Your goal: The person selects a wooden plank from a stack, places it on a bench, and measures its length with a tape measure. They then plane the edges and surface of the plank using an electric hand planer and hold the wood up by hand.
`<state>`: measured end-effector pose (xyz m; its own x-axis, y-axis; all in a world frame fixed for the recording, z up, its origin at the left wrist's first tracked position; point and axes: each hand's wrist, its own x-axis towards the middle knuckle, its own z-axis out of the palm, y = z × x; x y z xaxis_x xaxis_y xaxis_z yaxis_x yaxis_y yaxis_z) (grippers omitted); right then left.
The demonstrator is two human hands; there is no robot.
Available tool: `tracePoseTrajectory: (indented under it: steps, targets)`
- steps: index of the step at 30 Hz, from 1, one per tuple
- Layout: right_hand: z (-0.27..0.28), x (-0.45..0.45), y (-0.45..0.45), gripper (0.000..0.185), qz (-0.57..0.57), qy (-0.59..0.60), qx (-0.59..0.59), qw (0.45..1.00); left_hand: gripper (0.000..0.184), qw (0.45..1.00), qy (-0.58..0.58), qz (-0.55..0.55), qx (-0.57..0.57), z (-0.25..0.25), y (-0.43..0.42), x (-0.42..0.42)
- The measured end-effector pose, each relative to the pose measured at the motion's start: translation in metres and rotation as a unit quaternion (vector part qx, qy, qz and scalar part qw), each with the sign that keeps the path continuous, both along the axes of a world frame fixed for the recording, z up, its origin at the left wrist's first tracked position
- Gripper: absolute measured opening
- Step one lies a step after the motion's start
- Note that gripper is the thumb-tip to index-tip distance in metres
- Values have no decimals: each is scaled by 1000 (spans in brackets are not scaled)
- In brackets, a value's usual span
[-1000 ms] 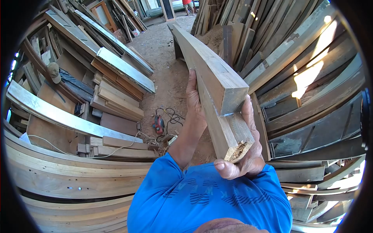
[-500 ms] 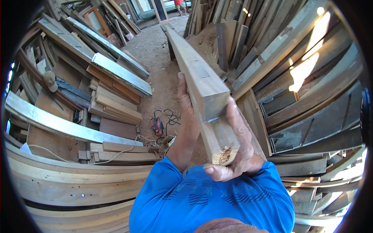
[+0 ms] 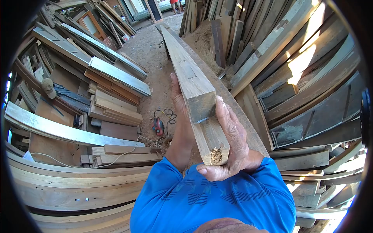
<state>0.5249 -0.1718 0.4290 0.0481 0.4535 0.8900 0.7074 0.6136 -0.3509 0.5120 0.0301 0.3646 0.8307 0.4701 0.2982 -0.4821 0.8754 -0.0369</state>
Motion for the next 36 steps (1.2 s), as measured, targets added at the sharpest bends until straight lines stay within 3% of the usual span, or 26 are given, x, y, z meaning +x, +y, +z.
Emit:
tracePoseTrajectory:
  steps: [4,7,10,12,13,16,21,25,27,28,29,30,33,36]
  targets:
    - [-2,3,-2,112,-16,-25,24,999,49,996,82,17,44,10,-14,-17]
    - [-14,0,-2,110,0,-25,29,999,57,983,176,-34,25,5,-19,-42]
    - [-23,-7,-4,101,8,0,19,1000,65,977,173,-42,115,-5,-20,-60]
    - [-28,-6,-3,99,21,-26,16,999,68,978,189,-18,84,2,-32,-73]
    - [-29,-4,-4,98,30,-38,3,999,64,965,253,-19,60,2,-32,-80]
    - [-28,-3,-5,89,64,-65,-28,995,59,971,109,-207,-55,-31,-20,-77]
    - [-32,-2,-8,84,113,-77,-71,988,106,982,-40,-181,-24,-101,-1,-52]
    - [-35,-6,-3,75,141,-53,-45,988,128,983,-62,-172,9,-108,8,-51]
    - [-38,-8,-3,70,147,-37,-31,988,84,982,9,-190,-8,-94,9,-53]
    - [-39,-9,-2,67,150,-28,-23,988,50,975,78,-206,-31,-70,8,-55]
    - [-41,-10,-2,66,150,-23,-14,988,46,967,95,-233,-39,-68,13,-53]
    - [-42,-10,-2,64,150,-18,-5,989,55,958,113,-258,-47,-65,17,-51]
    - [-47,-8,-1,70,154,-16,33,987,54,946,21,-323,-33,-91,26,-34]
    - [-55,-10,-4,84,94,42,72,992,54,956,-14,-292,-40,-90,20,-21]
